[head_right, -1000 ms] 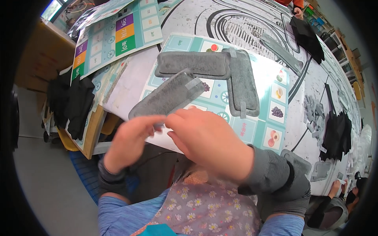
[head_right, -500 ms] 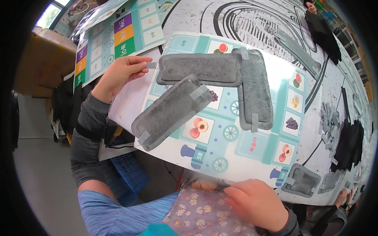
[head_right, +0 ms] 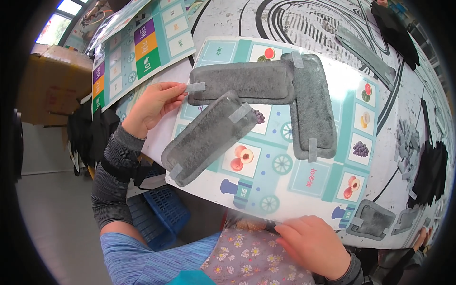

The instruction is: Applying adhesive strips and organizing grey shoe components on an assembly table.

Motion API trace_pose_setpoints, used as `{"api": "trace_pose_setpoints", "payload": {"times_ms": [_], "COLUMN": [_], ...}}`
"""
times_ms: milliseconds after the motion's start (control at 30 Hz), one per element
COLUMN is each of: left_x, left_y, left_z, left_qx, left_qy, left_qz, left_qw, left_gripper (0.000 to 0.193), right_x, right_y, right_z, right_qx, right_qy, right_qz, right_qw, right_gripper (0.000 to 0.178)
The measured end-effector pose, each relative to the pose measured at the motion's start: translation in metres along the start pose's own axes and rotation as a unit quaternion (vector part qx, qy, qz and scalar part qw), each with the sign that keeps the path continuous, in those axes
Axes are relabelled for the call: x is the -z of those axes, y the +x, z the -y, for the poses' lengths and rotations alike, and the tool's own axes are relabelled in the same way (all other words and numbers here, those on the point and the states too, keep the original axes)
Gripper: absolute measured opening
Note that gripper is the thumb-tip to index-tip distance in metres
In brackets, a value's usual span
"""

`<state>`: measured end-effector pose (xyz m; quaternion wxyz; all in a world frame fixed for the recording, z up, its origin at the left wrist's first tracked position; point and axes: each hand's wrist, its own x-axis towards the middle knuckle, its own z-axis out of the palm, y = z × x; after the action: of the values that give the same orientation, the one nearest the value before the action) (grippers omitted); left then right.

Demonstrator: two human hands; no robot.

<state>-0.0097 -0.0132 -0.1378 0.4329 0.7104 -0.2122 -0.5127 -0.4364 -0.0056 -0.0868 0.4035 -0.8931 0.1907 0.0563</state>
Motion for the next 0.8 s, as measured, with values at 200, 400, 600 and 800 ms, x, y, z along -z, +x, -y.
{"api": "trace_pose_setpoints", "payload": {"times_ms": [200,400,600,800], "left_x": [0.006,0.009,0.008,0.003], "left_y": [0.004,0.009,0.012,0.012], "left_z": [0.002,0.004,0.006,0.005], "left_qx": [-0.005,0.001,-0.008,-0.024], "left_qy": [0.021,0.049,0.063,0.102], "left_qz": [0.001,0.010,-0.003,-0.017], "left_qw": [1.000,0.999,0.998,0.994], "left_gripper": [0.024,0.023,0.022,0.021], "right_x": [-0.003,-0.004,-0.004,-0.004], "right_y": [0.000,0.000,0.001,0.001], "right_z": [-0.002,-0.003,-0.002,-0.002], "right_qx": [-0.008,-0.015,-0.024,-0.021], "right_qy": [-0.008,-0.011,-0.018,-0.025], "right_qz": [-0.007,-0.001,0.003,0.000], "right_qw": [1.000,1.000,1.000,0.999], "right_gripper": [0.032,0.031,0.031,0.030]}}
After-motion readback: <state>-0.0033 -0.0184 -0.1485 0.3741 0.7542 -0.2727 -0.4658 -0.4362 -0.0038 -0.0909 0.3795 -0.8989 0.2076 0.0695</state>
